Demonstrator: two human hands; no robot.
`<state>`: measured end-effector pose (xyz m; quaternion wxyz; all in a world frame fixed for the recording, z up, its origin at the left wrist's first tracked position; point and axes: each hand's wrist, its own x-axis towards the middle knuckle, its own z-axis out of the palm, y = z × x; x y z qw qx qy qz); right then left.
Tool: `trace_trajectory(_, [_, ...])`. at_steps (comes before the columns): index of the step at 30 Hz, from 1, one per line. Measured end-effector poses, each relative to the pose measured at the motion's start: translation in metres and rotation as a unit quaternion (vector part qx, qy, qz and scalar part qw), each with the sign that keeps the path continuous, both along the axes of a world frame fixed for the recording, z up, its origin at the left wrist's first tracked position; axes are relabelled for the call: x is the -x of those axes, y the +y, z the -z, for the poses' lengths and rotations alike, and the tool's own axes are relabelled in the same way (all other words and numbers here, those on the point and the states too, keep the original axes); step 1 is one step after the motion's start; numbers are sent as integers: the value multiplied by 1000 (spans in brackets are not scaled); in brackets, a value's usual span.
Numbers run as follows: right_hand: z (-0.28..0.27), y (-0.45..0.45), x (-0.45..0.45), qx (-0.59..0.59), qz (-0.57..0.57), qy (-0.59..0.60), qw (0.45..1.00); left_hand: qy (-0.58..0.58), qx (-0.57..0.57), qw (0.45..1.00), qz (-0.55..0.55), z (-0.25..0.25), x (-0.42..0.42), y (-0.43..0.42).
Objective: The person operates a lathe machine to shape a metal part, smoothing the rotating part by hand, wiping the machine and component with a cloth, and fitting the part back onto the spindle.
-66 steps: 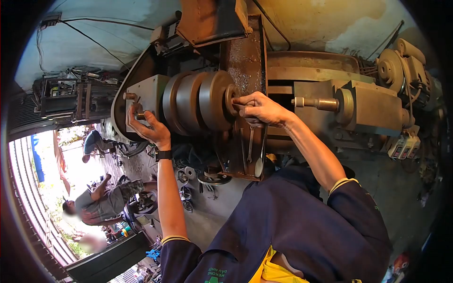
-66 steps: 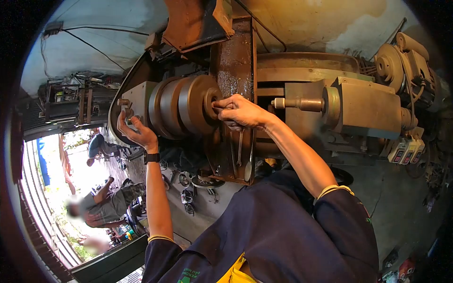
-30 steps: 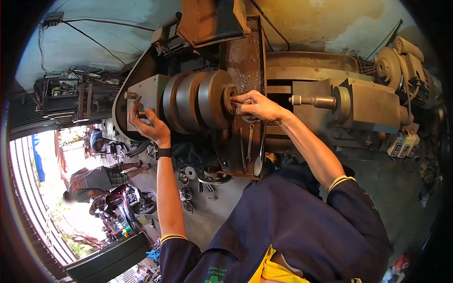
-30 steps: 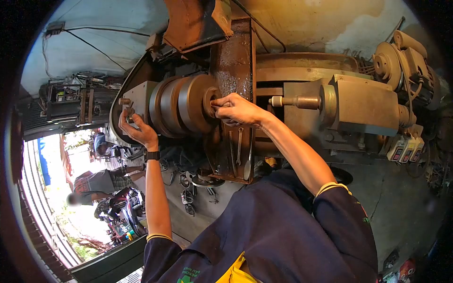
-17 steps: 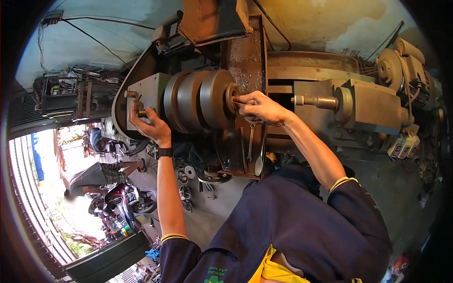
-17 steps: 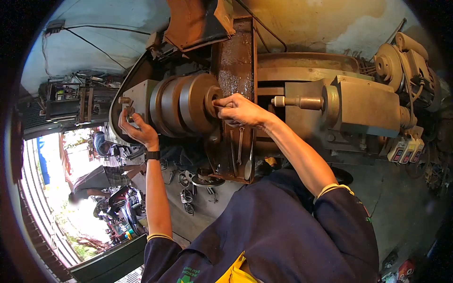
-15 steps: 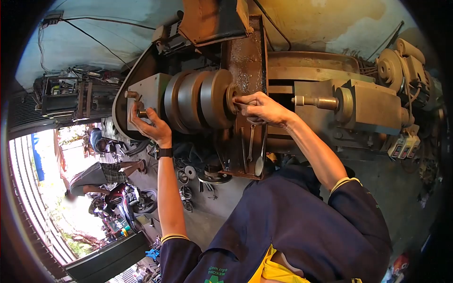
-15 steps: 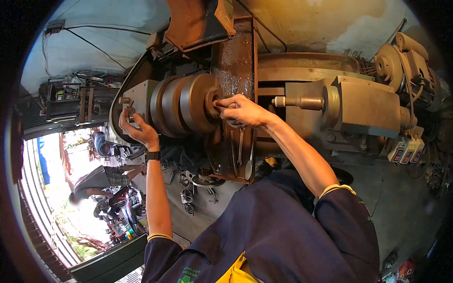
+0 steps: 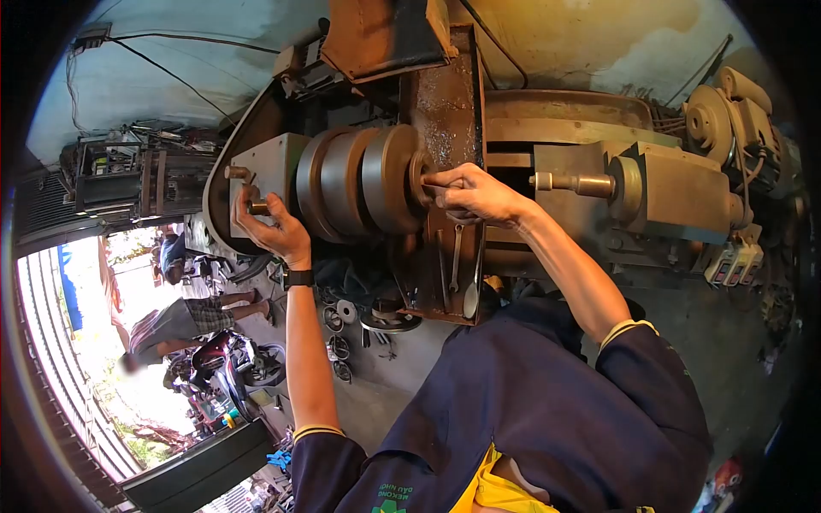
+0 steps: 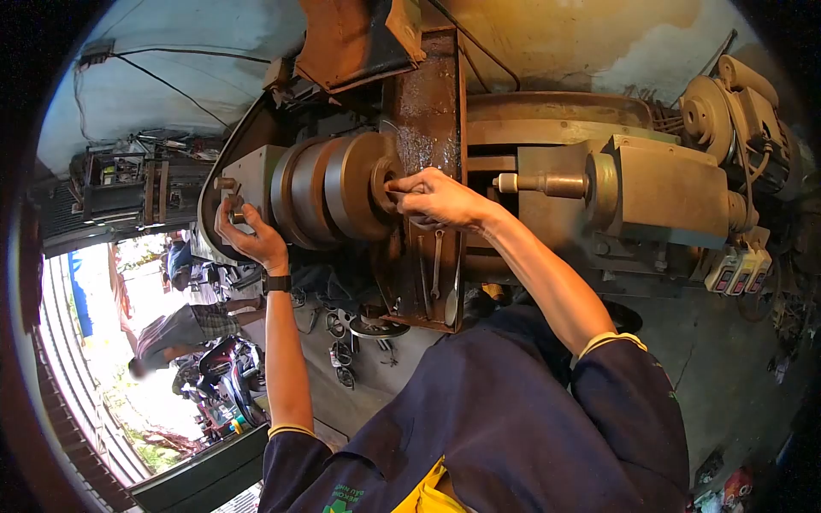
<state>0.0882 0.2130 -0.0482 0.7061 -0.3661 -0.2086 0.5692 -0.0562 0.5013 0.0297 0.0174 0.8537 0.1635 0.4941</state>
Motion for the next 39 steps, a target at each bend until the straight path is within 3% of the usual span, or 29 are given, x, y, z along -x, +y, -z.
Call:
trace_trajectory(5, [0,1,-1,-11,-12,46,999,-4,7,1000,2,-2,-2,-2])
trace_trajectory(32, [2,-1,-2,-14,-26,9,1000,0,-10,1000,-14,-2,-3,-1])
trace_trajectory(39, [1,-2,1,-27,-14,45,999,3,-4,1000,-10,0,-1,2])
